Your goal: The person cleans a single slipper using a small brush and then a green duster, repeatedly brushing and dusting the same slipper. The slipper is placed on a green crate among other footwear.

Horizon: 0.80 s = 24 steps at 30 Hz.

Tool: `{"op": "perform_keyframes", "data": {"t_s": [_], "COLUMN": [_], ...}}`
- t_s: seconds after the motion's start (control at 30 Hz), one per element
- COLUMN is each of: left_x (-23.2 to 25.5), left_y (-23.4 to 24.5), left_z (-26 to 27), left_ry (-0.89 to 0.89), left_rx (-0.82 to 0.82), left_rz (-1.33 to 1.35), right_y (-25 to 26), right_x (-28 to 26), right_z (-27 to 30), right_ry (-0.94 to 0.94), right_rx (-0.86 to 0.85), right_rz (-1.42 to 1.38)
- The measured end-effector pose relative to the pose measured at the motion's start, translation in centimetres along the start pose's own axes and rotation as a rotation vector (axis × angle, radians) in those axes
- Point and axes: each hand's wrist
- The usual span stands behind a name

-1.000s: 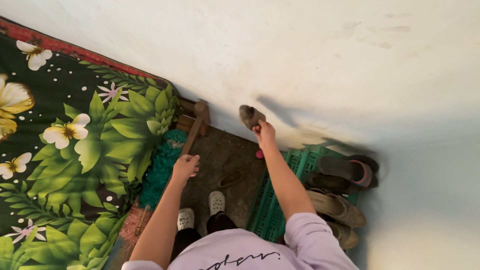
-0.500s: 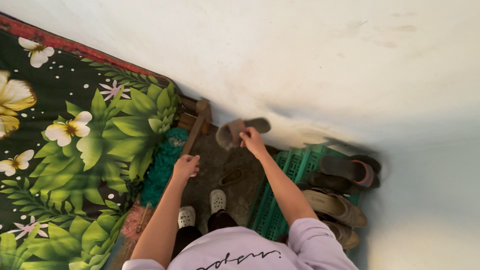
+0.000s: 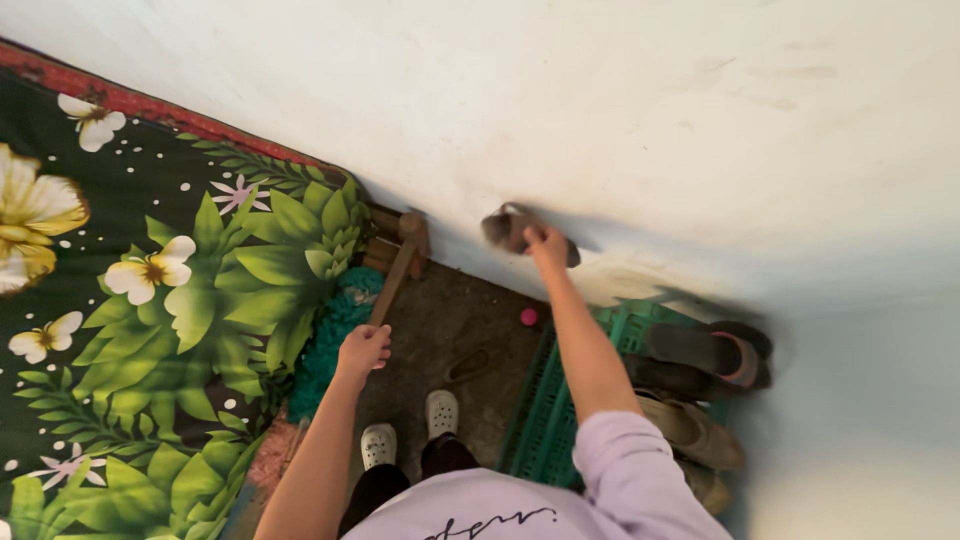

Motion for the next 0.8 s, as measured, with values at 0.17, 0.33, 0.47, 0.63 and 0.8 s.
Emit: {"op": "perform_keyframes", "data": {"t_s": [0.17, 0.33, 0.47, 0.63, 0.8], "left_x": [0.0, 0.0, 0.1, 0.3, 0.4], "left_y": [0.0, -0.6, -1.0, -0.6, -0.9], "left_z": [0.0, 0.0, -0.1, 0.5, 0.6], "left_ry": [0.009, 0.009, 0.014, 0.024, 0.018], "left_rx": [-0.016, -0.035, -0.027, -0.027, -0.041], "left_rz": [-0.018, -0.017, -0.003, -0.048, -0.017], "right_y": [-3.2, -3.2, -2.7, -2.9, -3.2], "right_x": [1.9, 2.1, 1.6, 1.7, 1.7], "right_z": [4.5, 4.3, 3.0, 3.9, 6.0], "right_ry": [-0.072, -0.060, 0.156, 0.200, 0.232], "right_rx": [-0.380, -0.372, 0.324, 0.241, 0.185], "right_rz": [0.116, -0.025, -0.028, 0.064, 0.142]}}
Point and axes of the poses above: each hand's wrist, its own z-axis away from the middle knuckle, its own y-axis out of the back of the hand, x = y × z, and after that the axes turned 8 degrees about -x, right-handed
